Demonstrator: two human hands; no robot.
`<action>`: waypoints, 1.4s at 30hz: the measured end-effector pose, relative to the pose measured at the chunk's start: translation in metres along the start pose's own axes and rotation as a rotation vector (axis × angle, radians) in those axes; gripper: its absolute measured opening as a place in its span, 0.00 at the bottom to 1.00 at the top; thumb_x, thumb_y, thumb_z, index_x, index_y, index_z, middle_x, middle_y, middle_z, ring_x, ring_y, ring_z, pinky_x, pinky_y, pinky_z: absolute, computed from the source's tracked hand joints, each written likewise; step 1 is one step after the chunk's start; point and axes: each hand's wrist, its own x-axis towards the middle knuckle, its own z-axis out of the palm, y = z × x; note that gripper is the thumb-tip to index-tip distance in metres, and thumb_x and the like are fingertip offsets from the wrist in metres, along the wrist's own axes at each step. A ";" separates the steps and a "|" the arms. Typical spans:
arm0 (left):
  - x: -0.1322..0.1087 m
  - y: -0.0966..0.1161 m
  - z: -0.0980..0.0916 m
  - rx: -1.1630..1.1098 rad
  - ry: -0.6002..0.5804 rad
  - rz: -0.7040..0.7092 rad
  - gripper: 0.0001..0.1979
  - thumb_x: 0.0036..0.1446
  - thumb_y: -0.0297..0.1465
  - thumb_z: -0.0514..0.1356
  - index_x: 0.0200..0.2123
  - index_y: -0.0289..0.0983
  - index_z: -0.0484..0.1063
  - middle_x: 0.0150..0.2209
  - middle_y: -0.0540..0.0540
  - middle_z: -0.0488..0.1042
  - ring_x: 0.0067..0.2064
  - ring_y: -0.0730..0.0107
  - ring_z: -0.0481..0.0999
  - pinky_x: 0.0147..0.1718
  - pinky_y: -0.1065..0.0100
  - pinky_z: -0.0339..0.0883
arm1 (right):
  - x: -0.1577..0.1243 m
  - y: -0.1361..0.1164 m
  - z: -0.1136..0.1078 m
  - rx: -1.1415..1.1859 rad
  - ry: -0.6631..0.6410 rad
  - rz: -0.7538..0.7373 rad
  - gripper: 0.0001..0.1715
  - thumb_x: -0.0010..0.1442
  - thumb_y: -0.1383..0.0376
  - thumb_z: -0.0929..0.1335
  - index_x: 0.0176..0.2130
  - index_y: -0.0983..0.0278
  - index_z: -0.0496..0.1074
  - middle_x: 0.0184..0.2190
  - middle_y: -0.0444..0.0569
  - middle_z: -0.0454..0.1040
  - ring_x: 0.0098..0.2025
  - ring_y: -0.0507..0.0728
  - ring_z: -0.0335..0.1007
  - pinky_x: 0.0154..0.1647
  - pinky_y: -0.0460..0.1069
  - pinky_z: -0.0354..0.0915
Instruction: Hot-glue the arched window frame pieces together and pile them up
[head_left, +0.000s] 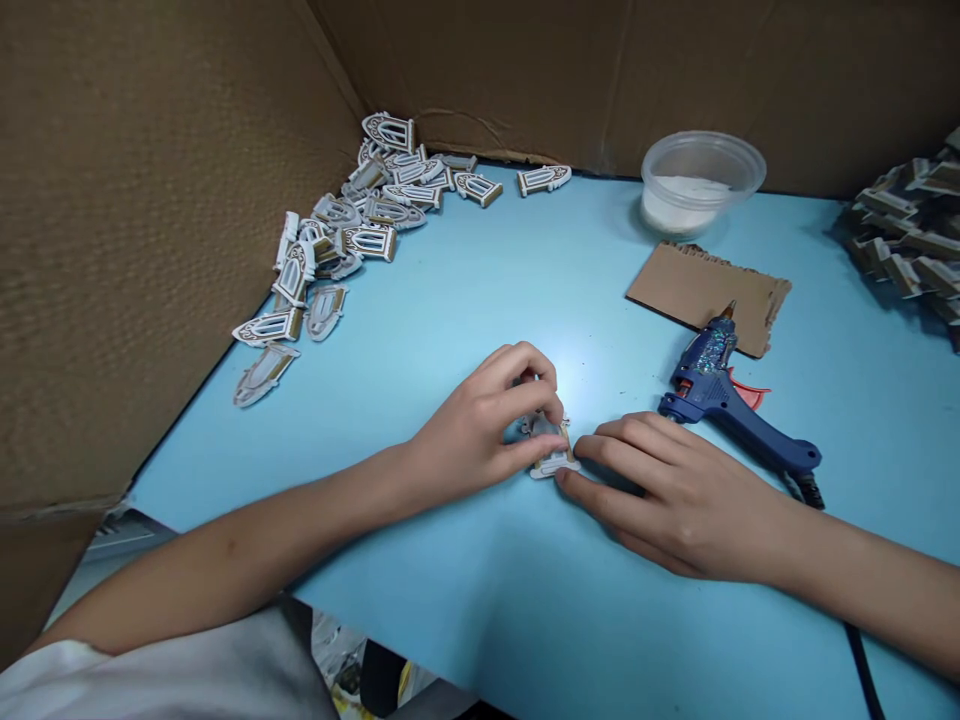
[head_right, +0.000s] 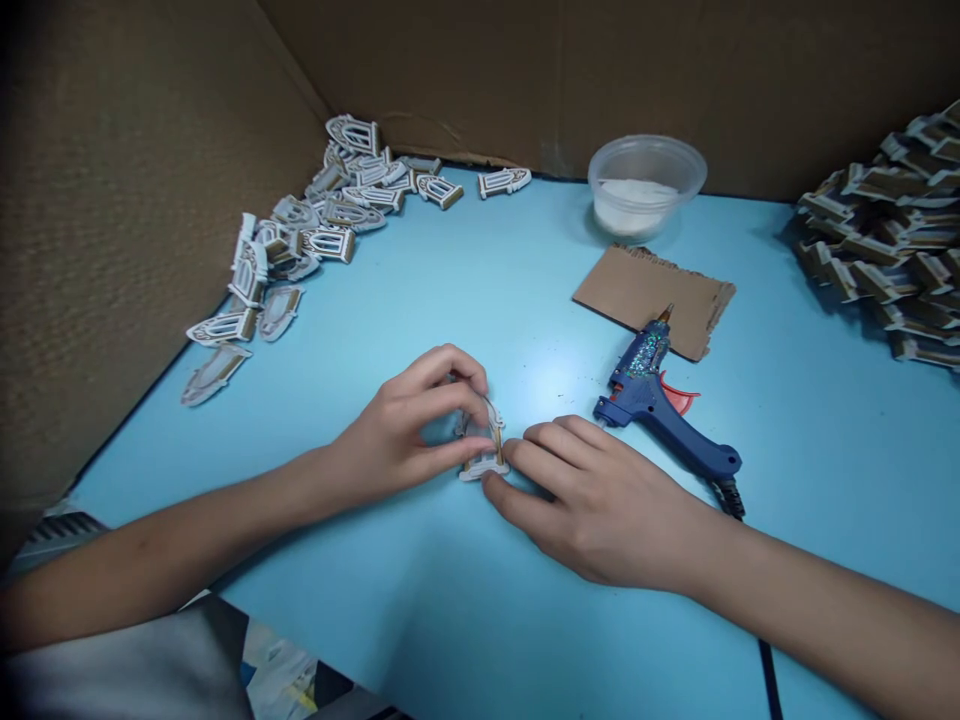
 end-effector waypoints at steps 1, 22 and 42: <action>0.000 -0.001 0.000 0.008 0.003 -0.006 0.06 0.65 0.32 0.66 0.38 0.34 0.74 0.47 0.42 0.70 0.45 0.68 0.71 0.46 0.65 0.68 | 0.000 0.000 0.000 -0.001 0.000 -0.002 0.21 0.72 0.68 0.66 0.62 0.69 0.70 0.50 0.61 0.76 0.51 0.67 0.69 0.48 0.61 0.67; 0.007 -0.033 -0.019 0.096 -0.196 0.352 0.17 0.59 0.26 0.61 0.52 0.39 0.78 0.56 0.38 0.74 0.58 0.54 0.71 0.61 0.51 0.67 | -0.019 0.005 -0.076 -0.620 -0.278 0.787 0.23 0.72 0.57 0.63 0.56 0.69 0.74 0.44 0.61 0.78 0.44 0.70 0.75 0.41 0.60 0.68; 0.006 -0.031 -0.008 0.112 -0.143 0.275 0.16 0.65 0.34 0.64 0.54 0.37 0.78 0.50 0.39 0.75 0.52 0.61 0.73 0.56 0.58 0.68 | -0.026 0.018 -0.078 0.125 0.279 0.812 0.21 0.55 0.65 0.71 0.49 0.61 0.72 0.40 0.50 0.78 0.35 0.59 0.73 0.35 0.52 0.66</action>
